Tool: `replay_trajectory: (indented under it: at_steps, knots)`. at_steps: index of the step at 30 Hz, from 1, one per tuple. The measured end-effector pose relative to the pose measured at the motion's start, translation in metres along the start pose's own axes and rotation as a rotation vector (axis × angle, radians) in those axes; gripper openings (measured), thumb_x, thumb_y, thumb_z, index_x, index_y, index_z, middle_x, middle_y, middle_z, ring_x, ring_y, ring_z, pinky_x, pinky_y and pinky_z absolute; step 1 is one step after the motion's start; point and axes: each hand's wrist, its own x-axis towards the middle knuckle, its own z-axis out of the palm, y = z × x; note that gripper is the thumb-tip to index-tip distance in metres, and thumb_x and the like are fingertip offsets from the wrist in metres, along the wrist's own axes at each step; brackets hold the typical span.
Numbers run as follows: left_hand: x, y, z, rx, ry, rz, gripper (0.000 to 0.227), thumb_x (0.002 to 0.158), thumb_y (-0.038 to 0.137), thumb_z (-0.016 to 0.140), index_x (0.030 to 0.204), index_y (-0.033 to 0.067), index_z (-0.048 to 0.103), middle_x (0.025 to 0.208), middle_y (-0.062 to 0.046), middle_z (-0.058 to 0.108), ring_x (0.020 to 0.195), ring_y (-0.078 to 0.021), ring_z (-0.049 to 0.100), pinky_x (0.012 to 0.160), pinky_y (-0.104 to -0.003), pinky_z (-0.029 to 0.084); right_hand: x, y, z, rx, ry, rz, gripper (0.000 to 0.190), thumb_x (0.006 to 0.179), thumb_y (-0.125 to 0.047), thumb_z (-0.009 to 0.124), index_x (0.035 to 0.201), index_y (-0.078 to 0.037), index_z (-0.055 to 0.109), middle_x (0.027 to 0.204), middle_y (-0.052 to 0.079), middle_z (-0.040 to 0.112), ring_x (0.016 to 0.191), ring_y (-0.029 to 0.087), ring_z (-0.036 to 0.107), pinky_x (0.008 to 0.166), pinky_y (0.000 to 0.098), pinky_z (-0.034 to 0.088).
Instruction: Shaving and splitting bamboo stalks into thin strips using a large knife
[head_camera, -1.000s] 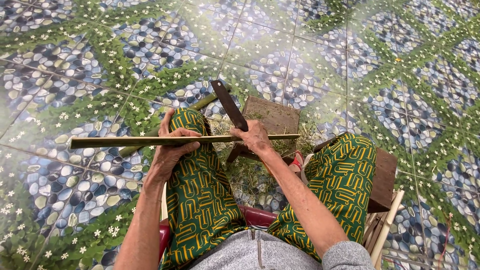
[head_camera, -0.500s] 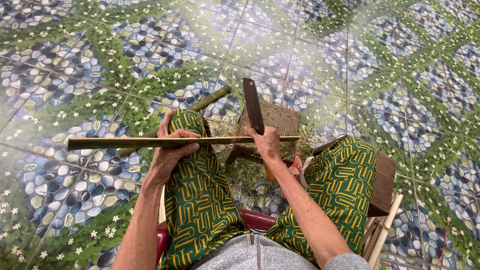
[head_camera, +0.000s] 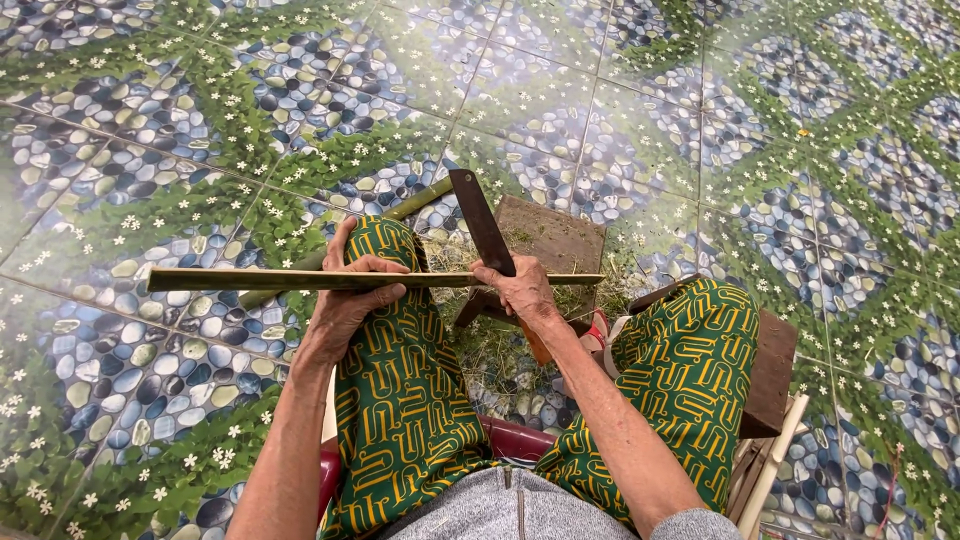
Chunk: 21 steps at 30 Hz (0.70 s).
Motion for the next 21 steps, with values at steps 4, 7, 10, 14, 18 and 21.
replay_trajectory:
  at_steps: [4, 7, 10, 14, 18, 21]
  knots:
    - [0.000, 0.001, -0.001, 0.016, -0.001, 0.001, 0.029, 0.073, 0.032, 0.092, 0.099, 0.0243, 0.083, 0.169, -0.009, 0.020, 0.146, -0.0391, 0.028, 0.128, -0.052, 0.013, 0.001, -0.002, -0.001, 0.045, 0.009, 0.007, 0.022, 0.082, -0.026, 0.084, 0.098, -0.011, 0.081, 0.040, 0.010, 0.053, 0.030, 0.015, 0.053, 0.031, 0.0192, 0.040]
    - [-0.001, 0.002, -0.001, 0.008, -0.001, -0.001, 0.029, 0.073, 0.032, 0.092, 0.099, 0.0248, 0.083, 0.169, -0.009, 0.021, 0.147, -0.0407, 0.028, 0.127, -0.053, 0.013, 0.006, -0.001, -0.001, -0.013, 0.002, 0.006, 0.023, 0.081, -0.028, 0.085, 0.097, -0.012, 0.082, 0.040, 0.010, 0.053, 0.029, 0.015, 0.053, 0.031, 0.0200, 0.041]
    - [0.000, 0.000, -0.002, 0.018, -0.002, 0.007, 0.030, 0.072, 0.032, 0.092, 0.100, 0.0249, 0.083, 0.168, -0.011, 0.021, 0.146, -0.0426, 0.028, 0.127, -0.054, 0.013, 0.017, 0.006, -0.001, -0.064, -0.015, 0.021, 0.024, 0.080, -0.033, 0.086, 0.095, -0.015, 0.082, 0.040, 0.011, 0.053, 0.030, 0.016, 0.053, 0.032, 0.0199, 0.042]
    - [0.001, 0.000, -0.001, 0.018, -0.005, 0.007, 0.030, 0.072, 0.033, 0.092, 0.099, 0.0258, 0.083, 0.168, -0.011, 0.022, 0.146, -0.0428, 0.028, 0.127, -0.054, 0.013, 0.042, 0.037, 0.001, -0.217, 0.009, -0.033, 0.024, 0.082, -0.036, 0.083, 0.093, -0.015, 0.079, 0.042, 0.008, 0.057, 0.035, 0.018, 0.060, 0.038, 0.0238, 0.046]
    - [0.000, -0.001, -0.002, 0.027, -0.004, 0.002, 0.030, 0.072, 0.035, 0.092, 0.099, 0.0259, 0.083, 0.169, -0.010, 0.020, 0.147, -0.0423, 0.027, 0.127, -0.054, 0.013, 0.035, 0.041, 0.002, -0.288, 0.105, -0.308, 0.028, 0.085, -0.039, 0.087, 0.085, -0.013, 0.078, 0.067, 0.014, 0.068, 0.062, 0.031, 0.069, 0.063, 0.0348, 0.052]
    - [0.001, -0.007, -0.002, 0.070, -0.011, 0.009, 0.030, 0.073, 0.037, 0.092, 0.100, 0.0269, 0.083, 0.168, -0.009, 0.021, 0.145, -0.0419, 0.030, 0.126, -0.055, 0.015, 0.016, 0.017, 0.002, -0.470, 0.109, -0.562, 0.024, 0.096, -0.036, 0.076, 0.092, -0.012, 0.072, 0.098, 0.009, 0.070, 0.087, 0.036, 0.070, 0.076, 0.0450, 0.056]
